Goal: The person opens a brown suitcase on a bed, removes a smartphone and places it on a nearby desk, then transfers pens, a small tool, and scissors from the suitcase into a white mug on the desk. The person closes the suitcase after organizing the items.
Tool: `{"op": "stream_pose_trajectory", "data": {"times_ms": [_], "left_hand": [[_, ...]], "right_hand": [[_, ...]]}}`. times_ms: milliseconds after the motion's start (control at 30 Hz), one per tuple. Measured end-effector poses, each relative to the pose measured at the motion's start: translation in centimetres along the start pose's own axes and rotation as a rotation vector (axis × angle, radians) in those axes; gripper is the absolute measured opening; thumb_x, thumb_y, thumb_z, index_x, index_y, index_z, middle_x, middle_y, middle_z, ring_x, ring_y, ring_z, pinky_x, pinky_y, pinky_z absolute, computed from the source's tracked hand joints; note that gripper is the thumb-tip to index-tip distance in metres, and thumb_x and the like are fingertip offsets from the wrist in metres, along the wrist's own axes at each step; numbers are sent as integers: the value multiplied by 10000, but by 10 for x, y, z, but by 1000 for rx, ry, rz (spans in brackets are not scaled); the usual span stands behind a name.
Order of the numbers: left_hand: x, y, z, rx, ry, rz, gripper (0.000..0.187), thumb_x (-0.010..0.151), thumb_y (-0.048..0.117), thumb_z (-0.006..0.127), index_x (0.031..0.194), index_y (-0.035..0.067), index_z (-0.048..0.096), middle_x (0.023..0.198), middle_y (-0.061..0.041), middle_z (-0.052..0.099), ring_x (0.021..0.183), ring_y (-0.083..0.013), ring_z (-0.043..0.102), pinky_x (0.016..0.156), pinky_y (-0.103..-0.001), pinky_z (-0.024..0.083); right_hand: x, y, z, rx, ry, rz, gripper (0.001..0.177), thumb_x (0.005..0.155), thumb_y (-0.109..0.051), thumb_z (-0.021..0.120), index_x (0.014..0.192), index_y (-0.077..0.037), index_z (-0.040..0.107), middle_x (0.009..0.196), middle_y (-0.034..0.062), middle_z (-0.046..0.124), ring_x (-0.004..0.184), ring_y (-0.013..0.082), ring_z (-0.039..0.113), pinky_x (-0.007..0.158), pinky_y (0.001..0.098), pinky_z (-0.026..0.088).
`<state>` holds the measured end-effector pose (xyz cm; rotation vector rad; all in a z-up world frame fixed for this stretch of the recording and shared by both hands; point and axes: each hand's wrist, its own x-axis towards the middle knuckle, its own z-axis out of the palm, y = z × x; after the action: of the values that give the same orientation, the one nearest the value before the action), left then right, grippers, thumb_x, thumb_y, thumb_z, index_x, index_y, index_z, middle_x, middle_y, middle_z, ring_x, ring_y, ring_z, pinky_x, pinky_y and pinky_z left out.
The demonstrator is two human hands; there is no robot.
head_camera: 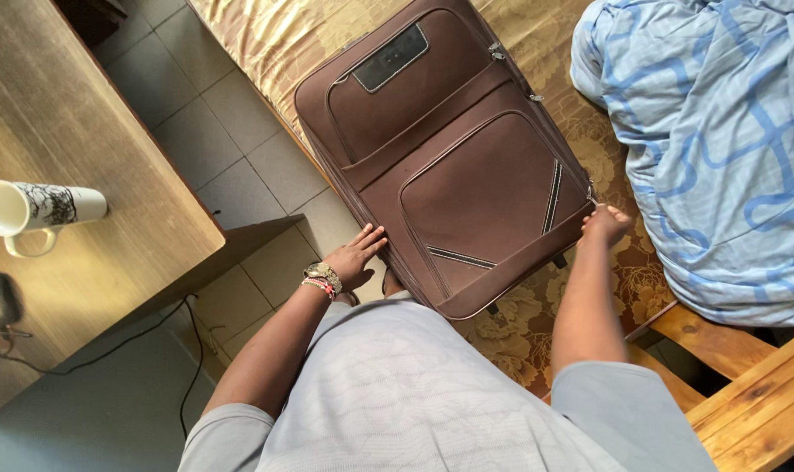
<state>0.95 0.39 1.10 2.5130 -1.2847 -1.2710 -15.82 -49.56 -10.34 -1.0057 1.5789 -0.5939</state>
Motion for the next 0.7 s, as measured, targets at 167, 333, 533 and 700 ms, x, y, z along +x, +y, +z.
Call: {"op": "stream_pose_trajectory", "data": {"times_ms": [167,333,533,700], "left_hand": [[-20,-1,3,39,102,71,845,879,175,684,1606,175,254,1716,18,88,1581,-228,70,1172,-516,365],[-30,-21,23,51,90,95,727,884,157,643,1555,123,365,1725,-10,69,1535,-235,210,1137,-476,384],[-38,-92,75,28,-194,-170,503,951,408,610,1416,221,583,1327,-125,651,1227,-327,628,1052,-448,503],[-92,-150,104,0,-89,-165,432,959,395,594,1350,218,642,1218,-125,720,1148,-332,669,1001,-450,531]], "right_hand": [[-146,35,-8,-324,-236,-939,351,970,-71,607,1270,-39,427,1201,157,507,1037,243,549,862,410,500],[-317,111,-40,-1019,-608,-1275,736,933,-467,589,1493,-38,380,1606,184,368,1479,345,295,1169,635,248],[-320,171,-47,-1341,-630,-1146,812,1001,-549,516,1618,-107,228,1706,89,205,1568,270,147,1245,542,89],[-305,192,-31,-1248,-573,-1030,752,967,-496,505,1590,-130,298,1679,49,184,1538,257,144,1222,526,71]]}}
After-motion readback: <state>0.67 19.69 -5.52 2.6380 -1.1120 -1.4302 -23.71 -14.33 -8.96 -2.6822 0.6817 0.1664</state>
